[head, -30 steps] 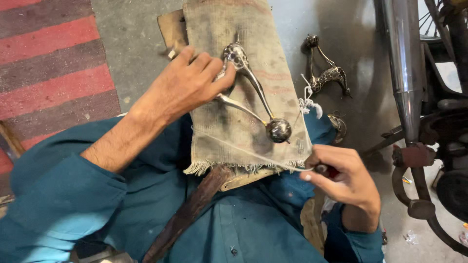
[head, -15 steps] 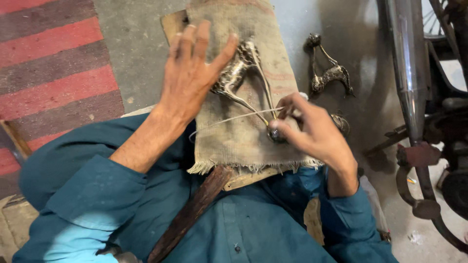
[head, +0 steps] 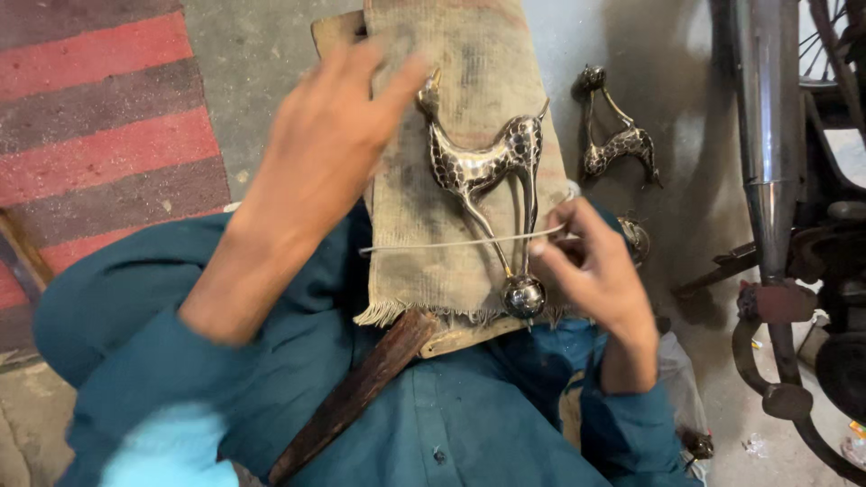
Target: The person hammers a metal giraffe figurine with a wooden mallet and a small metal tool to create a textured pattern. They repeatedly reposition the figurine and adjust the tool to work on different areas of the surface.
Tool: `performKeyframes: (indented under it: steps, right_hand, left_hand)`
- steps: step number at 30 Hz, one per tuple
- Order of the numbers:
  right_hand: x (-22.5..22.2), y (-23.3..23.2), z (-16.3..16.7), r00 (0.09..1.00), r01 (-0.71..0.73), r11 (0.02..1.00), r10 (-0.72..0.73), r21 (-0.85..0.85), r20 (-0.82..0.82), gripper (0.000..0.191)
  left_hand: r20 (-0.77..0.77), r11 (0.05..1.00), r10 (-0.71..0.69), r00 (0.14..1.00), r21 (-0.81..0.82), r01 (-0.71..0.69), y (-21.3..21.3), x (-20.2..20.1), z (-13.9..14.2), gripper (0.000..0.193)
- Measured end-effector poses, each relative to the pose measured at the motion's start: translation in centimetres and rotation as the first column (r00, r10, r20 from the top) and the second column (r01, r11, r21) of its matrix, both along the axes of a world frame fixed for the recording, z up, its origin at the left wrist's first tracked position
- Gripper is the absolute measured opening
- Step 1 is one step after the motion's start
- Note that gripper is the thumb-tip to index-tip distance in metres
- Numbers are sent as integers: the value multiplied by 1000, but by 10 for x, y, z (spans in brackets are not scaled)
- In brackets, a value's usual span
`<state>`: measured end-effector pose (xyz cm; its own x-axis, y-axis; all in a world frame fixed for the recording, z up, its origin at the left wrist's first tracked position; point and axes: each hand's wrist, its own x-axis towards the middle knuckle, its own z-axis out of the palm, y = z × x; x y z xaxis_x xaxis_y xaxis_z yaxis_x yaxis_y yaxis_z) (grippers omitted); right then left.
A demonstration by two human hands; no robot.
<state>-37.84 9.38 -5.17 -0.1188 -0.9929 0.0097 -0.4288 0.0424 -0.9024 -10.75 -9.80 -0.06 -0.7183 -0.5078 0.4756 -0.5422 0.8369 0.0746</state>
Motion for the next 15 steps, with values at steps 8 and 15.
performKeyframes:
  steps: [8,15]
  right_hand:
    - [-74,-80,-62,920,336,942,-330,-5,-211,16]
    - [-45,-136,-109,944,0,1000,-9,26,330,20]
  left_hand:
    - [-135,886,-29,990,455,88,66,15,-30,31]
    - [-309,897,103,945,439,45,57,14,-30,32]
